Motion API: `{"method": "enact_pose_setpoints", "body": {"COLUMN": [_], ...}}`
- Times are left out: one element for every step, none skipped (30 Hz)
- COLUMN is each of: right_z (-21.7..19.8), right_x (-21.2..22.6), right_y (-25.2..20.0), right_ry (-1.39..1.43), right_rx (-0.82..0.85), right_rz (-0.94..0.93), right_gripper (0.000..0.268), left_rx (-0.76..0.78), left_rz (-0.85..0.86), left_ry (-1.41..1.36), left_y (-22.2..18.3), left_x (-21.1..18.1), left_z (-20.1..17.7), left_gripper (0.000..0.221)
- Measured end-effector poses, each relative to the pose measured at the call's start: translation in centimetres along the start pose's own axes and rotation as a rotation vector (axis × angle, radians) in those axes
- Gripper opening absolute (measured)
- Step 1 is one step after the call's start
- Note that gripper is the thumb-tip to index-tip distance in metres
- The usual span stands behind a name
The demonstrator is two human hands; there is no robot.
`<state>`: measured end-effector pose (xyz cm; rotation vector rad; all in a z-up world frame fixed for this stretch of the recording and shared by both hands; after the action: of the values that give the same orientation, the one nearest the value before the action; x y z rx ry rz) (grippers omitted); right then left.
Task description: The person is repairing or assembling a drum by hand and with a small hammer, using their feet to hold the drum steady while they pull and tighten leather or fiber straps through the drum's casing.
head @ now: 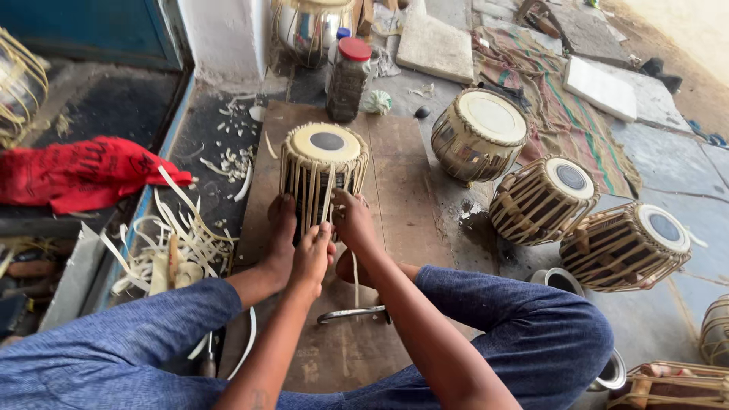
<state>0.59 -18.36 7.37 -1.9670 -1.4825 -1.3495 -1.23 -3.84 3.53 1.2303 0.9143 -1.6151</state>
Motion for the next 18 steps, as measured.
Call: {"method": "enact_pose_setpoints", "body": {"right_z": [0.2, 0.5, 0.7, 1.3, 1.8, 2.2, 2.4, 2.5, 2.5, 2.3, 2.1, 1.7, 1.7, 1.5, 1.5, 1.5, 1.6, 1.6], "right_x": [-0.4, -0.5, -0.6, -1.1, -1.5, -1.8, -2.3, -3.1, -3.8, -3.4, -3.0, -2.4, -2.5, -2.7, -2.9, -2.5, -2.2, -2.0], "right_y": [0.7, 1.6, 2.2, 2.1, 2.0, 2.1, 2.5, 2.5, 2.5, 2.7, 2.8, 3.1, 3.5, 3.7, 4.0, 4.4, 4.8, 5.3], "right_ry": [-0.146, -0.292, -0.437, -0.388, -0.34, -0.292, -0.288, -0.286, -0.285, -0.337, -0.39, -0.441, -0.422, -0.404, -0.385, -0.405, -0.424, -0.444], "right_rx": [-0.071, -0.139, -0.209, -0.211, -0.212, -0.213, -0.22, -0.222, -0.223, -0.242, -0.26, -0.281, -0.242, -0.205, -0.167, -0.161, -0.155, -0.151], "right_rz": [0.04, 0.071, 0.104, 0.113, 0.123, 0.129, 0.179, 0.239, 0.298, 0.276, 0.253, 0.233, 0.269, 0.302, 0.335, 0.311, 0.288, 0.26], "right_gripper": [0.033, 0.021, 0.014, 0.017, 0.02, 0.023, 0.023, 0.023, 0.023, 0.022, 0.02, 0.019, 0.02, 0.022, 0.025, 0.024, 0.023, 0.022], "left_rx": [-0.018, -0.043, -0.068, -0.062, -0.057, -0.053, -0.049, -0.045, -0.042, -0.044, -0.046, -0.044, -0.052, -0.06, -0.067, -0.068, -0.068, -0.069], "left_rz": [0.045, 0.098, 0.151, 0.154, 0.156, 0.16, 0.173, 0.174, 0.175, 0.172, 0.17, 0.169, 0.178, 0.191, 0.203, 0.185, 0.166, 0.151], "left_ry": [0.002, -0.001, -0.005, 0.004, 0.014, 0.022, 0.013, 0.005, -0.004, 0.007, 0.017, 0.03, 0.047, 0.062, 0.076, 0.076, 0.076, 0.074], "left_y": [-0.4, -0.3, -0.2, -0.4, -0.5, -0.3, 0.1, 0.1, 0.2, 0.4, 0.6, 1.0, 1.4, 1.9, 2.4, 2.9, 3.3, 3.8], "left_x": [-0.1, -0.4, -0.6, -0.2, 0.2, 0.3, 0.3, 0.6, 0.8, 1.0, 1.0, 0.9, 0.6, 0.1, -0.5, -0.7, -0.9, -1.2], "left_z": [0.1, 0.1, 0.0, 0.0, 0.0, -0.1, -0.1, -0.2, -0.3, -0.4, -0.4, -0.4, -0.4, -0.4, -0.4, -0.5, -0.6, -0.6], "left_gripper": [0.037, 0.033, 0.029, 0.027, 0.026, 0.024, 0.022, 0.02, 0.019, 0.018, 0.016, 0.015, 0.015, 0.014, 0.013, 0.013, 0.013, 0.014]}}
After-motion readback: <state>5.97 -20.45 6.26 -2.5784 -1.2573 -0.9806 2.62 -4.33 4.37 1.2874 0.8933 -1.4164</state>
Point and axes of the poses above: each hand's wrist, its own y-axis towards the middle knuckle, its own z-axis out of the palm, x = y × z, the point moved 10 cm from there along y, towards the middle knuckle, and after that the axes turned 9 degrees about z, right-handed, at the moved point
